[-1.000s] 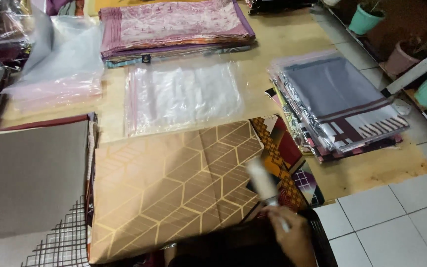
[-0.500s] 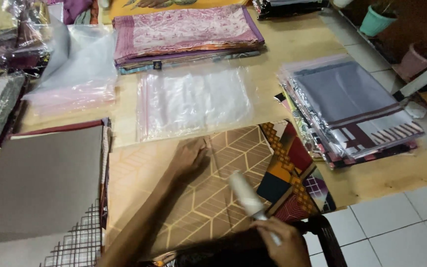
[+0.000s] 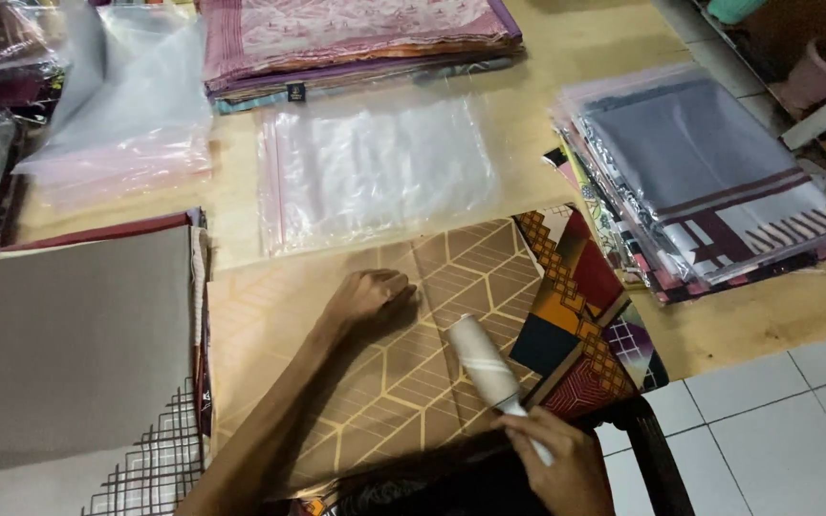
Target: Using a lint roller to remove lint and debris from a piece of patterned fabric on a work table.
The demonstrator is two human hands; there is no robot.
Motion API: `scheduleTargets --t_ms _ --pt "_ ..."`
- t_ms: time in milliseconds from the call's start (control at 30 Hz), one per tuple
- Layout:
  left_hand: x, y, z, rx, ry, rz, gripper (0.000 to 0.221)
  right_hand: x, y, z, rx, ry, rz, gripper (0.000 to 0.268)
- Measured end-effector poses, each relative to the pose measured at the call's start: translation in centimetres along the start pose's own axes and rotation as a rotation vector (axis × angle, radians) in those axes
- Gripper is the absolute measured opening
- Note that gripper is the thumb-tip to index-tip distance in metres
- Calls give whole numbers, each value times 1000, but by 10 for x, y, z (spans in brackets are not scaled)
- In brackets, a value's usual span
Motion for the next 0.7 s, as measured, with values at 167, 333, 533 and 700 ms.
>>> scheduleTargets --t_ms 167,333,533,700 --pt "0 24 7 -483 527 -283 63 -3 48 52 -38 -155 209 24" --pt "3 5 -10 -294 395 -269 42 -8 63 42 -63 -218 330 21" --pt "5 8 -6 -265 284 -155 74 -16 -5 -13 99 247 48 26" --pt "-1 3 -7 12 -70 57 34 -17 39 33 7 -210 212 14"
Point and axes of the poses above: each hand's wrist, its own x-axis towards the middle knuckle, its own y-axis out of the back of the hand, z = x × y, the point moved 6 cm from there along x, towards the middle knuckle, and after that the axes turned 14 degrees about -z, right-handed, at the moved point
